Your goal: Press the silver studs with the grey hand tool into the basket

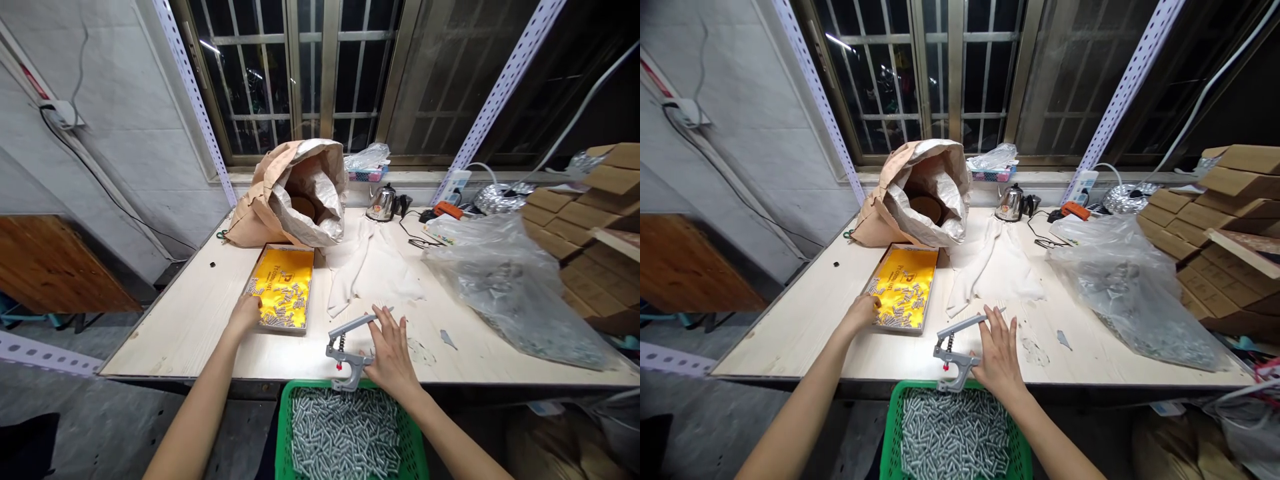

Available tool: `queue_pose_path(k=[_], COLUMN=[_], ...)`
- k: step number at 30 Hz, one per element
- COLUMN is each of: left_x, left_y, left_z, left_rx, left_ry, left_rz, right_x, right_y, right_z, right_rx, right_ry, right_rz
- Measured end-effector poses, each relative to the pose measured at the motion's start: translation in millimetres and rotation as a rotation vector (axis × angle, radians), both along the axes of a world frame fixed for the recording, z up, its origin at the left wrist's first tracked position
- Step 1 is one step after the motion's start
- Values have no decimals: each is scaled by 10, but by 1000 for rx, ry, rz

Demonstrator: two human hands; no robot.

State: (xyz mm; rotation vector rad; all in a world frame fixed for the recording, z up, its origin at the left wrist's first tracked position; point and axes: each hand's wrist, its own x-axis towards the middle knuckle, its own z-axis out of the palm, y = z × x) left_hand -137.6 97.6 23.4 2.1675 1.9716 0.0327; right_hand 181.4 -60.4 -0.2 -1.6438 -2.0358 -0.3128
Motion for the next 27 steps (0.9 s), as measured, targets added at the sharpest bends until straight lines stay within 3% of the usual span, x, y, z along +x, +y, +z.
queue_pose_path(k=[5,9,12,14,17,21,27], left_x=[-42,58,288,506,826,1044,1024], left_y=[156,-33,-397,-697,-1077,-1289,-1277], left_z=[-71,-54,-50,-62,-83,-73,-70], left_rx=[-52,42,73,-86,-315,-468,-529], left_ry=[-29,-117,-609,-1067,-1403,-1472,-1243], left_rz=[-7,59,142,177,257,321,146], right_x=[7,-15,-36,-60,-118,-203,-260], right_y=[33,69,119,157,201,217,192], right_z=[-19,-18,-3,14,51,98,98], right_rx=[6,-11,-26,-36,-63,-92,-97], right_ry=[3,8,22,35,44,35,29], right_rz=[-6,-28,-62,-76,-73,-41,0])
